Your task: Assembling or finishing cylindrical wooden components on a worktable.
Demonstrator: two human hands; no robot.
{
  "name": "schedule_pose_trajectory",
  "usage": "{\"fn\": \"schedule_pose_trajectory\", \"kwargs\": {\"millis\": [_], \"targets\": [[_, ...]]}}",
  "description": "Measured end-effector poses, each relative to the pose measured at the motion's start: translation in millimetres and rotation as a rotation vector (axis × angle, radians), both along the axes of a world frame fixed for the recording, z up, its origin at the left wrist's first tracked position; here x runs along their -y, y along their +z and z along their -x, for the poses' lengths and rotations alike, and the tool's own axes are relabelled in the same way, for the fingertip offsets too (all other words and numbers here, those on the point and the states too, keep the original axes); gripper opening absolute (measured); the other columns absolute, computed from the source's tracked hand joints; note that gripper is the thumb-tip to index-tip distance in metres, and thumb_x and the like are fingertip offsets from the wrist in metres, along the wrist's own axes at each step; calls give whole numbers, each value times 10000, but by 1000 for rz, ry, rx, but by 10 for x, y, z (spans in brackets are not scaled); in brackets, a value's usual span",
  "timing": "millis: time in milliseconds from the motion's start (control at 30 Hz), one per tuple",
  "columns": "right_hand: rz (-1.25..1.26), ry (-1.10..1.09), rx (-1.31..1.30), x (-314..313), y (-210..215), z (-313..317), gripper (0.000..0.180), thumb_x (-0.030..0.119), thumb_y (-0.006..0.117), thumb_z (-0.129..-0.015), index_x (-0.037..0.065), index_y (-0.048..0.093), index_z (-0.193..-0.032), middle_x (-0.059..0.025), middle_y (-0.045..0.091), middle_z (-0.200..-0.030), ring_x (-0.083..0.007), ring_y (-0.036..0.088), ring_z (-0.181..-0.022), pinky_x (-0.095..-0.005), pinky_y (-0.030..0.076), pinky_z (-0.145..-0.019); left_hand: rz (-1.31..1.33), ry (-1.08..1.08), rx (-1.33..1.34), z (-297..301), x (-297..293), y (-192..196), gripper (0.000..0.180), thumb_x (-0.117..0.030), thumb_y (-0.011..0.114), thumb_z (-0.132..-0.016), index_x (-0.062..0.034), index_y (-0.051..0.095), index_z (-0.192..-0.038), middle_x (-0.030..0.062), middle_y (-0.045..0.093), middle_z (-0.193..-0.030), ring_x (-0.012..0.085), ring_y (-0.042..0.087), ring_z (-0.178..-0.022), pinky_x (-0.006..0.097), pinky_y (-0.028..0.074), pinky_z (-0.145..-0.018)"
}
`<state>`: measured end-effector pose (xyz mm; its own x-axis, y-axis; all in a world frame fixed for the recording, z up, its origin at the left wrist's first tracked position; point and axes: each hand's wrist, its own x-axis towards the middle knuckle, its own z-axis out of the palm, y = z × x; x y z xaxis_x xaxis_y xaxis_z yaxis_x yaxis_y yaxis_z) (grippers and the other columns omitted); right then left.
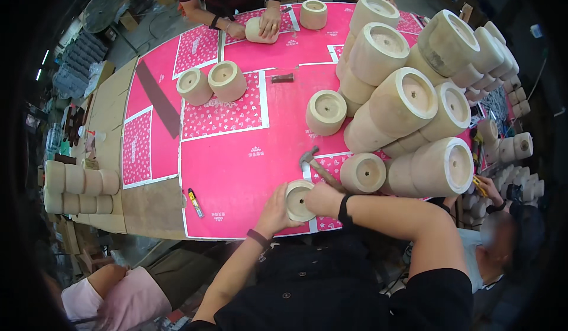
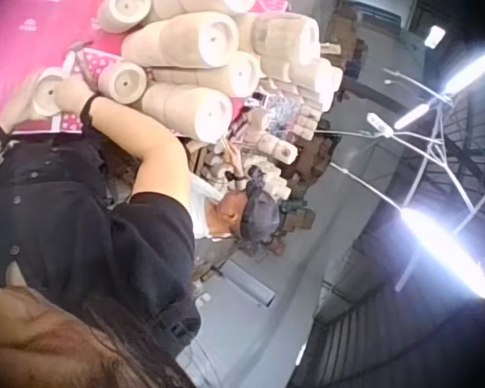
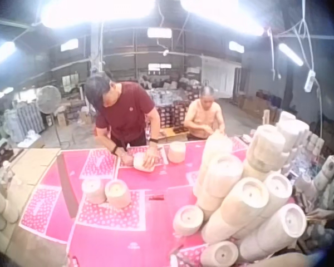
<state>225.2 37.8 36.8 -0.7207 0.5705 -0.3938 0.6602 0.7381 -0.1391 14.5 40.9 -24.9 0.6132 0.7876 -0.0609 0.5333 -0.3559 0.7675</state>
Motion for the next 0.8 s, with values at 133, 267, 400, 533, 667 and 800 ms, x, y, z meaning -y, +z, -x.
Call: {"fn": "schedule_pose_trajectory", "kwargs": {"millis": [133,267,400,533,667,800], "targets": [[252,-328,-47,248,49,365,122,138,609,-763,49,690,-744,-136,670,-676,-307,701,-717,-445,546,-628,-72,56,-78,-1,59,-51,1222,-391,917,-490,-16,258,-1449,220,427,-1403,391,429,-1307,479,390,-1043],[-127,-450,-545,295,-924,418,227,140,503,-895,33,693,-831,-126,649,-675,-254,651,-599,-419,503,-522,-96,75,-13,-88,92,4,1153,-357,891,-556,1,251,-1446,239,426,-1395,410,439,-1281,488,387,-1037],[776,-1795,-1432,399,-430,714,245,156,425,-978,2,606,-1035,-83,580,-655,-175,544,-476,-326,422,-422,-65,229,86,-281,409,-136,1066,-288,836,-676,53,194,-1456,318,387,-1379,471,402,-1284,505,348,-1065],[736,-2066,-1433,326,-108,731,199,171,394,-1004,28,530,-976,-45,498,-647,-122,454,-417,-262,326,-362,9,357,74,-426,551,-38,911,-197,727,-784,108,166,-1434,370,335,-1373,517,375,-1270,507,355,-1052],[176,-1902,-1148,368,-1241,791,189,154,426,-981,9,547,-994,-95,569,-722,-180,540,-486,-320,420,-428,-74,317,-9,-429,524,-231,962,-269,751,-766,92,166,-1439,353,339,-1385,497,376,-1279,508,352,-1053],[92,-1433,-896,339,-437,685,219,146,515,-904,-16,583,-1035,-246,662,-887,-413,645,-763,-487,509,-750,-209,302,-76,-340,587,-384,1071,-331,809,-709,81,151,-1446,336,351,-1392,477,380,-1287,502,339,-1066]]}}
